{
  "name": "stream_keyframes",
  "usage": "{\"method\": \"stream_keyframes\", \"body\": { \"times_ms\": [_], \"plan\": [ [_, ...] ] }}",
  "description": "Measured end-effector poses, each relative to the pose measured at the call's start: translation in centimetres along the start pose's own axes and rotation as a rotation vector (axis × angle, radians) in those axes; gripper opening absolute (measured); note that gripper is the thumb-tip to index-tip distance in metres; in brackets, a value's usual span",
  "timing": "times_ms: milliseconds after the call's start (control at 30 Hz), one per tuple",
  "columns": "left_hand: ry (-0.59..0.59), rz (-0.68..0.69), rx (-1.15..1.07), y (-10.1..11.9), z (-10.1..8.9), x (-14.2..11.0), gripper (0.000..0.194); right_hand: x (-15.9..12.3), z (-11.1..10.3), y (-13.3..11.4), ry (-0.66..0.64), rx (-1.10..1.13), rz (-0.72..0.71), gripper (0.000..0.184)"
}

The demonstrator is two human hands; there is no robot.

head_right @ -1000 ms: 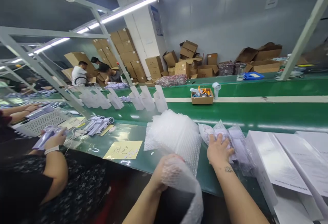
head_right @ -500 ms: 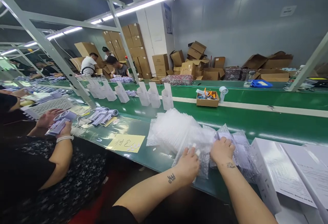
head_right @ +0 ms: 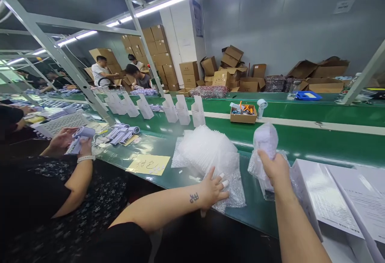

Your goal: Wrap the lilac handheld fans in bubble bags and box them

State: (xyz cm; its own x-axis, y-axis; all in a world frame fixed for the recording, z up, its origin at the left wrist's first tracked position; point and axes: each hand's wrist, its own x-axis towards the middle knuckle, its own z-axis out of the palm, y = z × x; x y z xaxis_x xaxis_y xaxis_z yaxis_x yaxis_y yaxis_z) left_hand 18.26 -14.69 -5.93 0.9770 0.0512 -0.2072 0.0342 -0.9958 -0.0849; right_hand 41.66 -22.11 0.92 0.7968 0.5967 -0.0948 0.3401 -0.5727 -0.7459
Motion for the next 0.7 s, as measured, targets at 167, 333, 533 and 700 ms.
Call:
{"method": "stream_keyframes", "body": {
  "times_ms": [167,333,533,700],
  "plan": [
    [0.058,0.020,0.091,-1.9,-2.6,2.3,0.030,-2.6,1.4,-0.5,-0.289,0.517,0.036,0.033],
    [-0.055,-0.167,-0.024,-2.5,-5.2,3.6,0.032,-3.1,1.6,-0.4,-0.478,1.063,0.254,0.017],
    [0.435,-0.219,-0.706,-1.7,-6.9,0.6,0.076,-4.0,1.7,-1.8,-0.314,1.043,0.176,0.014],
    [1.205,-0.845,-1.147,-6.6,-6.3,-1.3,0.039,-4.5,3.5,-5.8,-0.305,1.051,0.041,0.024]
  ]
}}
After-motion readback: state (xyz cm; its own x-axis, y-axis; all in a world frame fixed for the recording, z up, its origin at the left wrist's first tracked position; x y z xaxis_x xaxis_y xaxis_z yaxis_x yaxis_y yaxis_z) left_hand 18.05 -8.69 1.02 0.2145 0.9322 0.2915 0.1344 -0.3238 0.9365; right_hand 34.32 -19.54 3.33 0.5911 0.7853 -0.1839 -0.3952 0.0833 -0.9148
